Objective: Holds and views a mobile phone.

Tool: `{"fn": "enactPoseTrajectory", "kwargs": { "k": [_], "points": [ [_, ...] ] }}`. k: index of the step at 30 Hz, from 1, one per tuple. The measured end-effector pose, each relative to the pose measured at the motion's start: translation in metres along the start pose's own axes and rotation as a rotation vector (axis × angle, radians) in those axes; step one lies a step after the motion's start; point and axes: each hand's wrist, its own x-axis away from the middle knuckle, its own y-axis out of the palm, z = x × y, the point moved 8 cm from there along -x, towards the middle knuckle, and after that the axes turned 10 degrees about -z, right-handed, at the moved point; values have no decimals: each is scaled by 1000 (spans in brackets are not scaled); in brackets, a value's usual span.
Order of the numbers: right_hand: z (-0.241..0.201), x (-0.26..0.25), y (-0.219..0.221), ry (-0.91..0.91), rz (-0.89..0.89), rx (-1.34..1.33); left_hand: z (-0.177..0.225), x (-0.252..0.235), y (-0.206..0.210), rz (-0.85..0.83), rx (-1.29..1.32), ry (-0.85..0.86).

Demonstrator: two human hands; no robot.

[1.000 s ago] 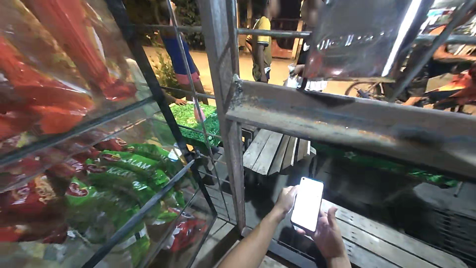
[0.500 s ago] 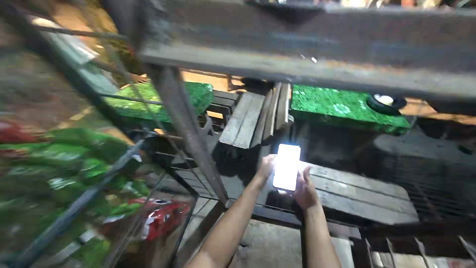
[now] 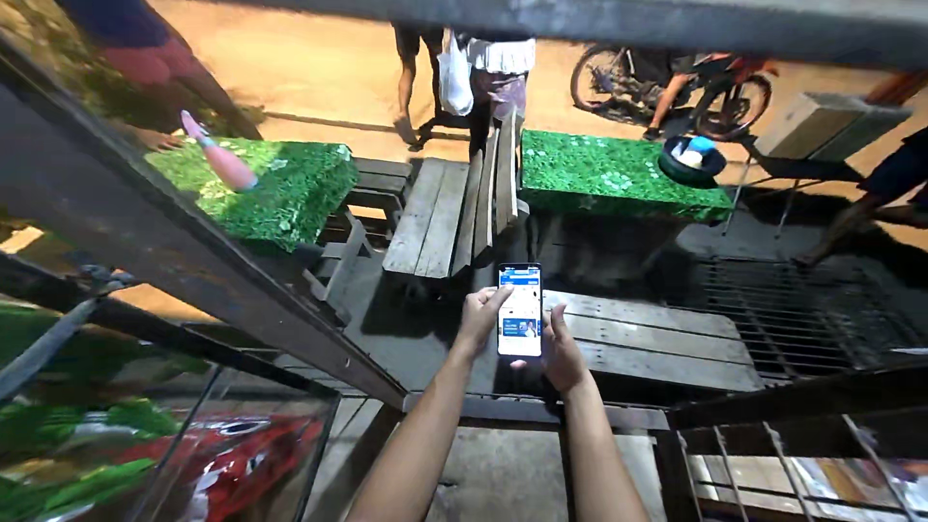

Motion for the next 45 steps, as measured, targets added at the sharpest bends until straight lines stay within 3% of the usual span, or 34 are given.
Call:
{"fn": "enactPoseTrajectory", "kwargs": {
  "k": [9, 27, 39, 45],
  "points": [
    [-5, 4, 3, -39, 9, -67, -4, 11, -4, -5, -4, -29],
    [-3, 3, 4, -105, -155, -16, -3, 13, -4, -22, 43, 35],
    [-4, 5, 6, -57, -111, 10, 7, 10, -1, 17, 86, 34],
    [-3, 7, 4, -55, -39, -9, -4, 15, -3, -45, 13, 2]
  ]
}}
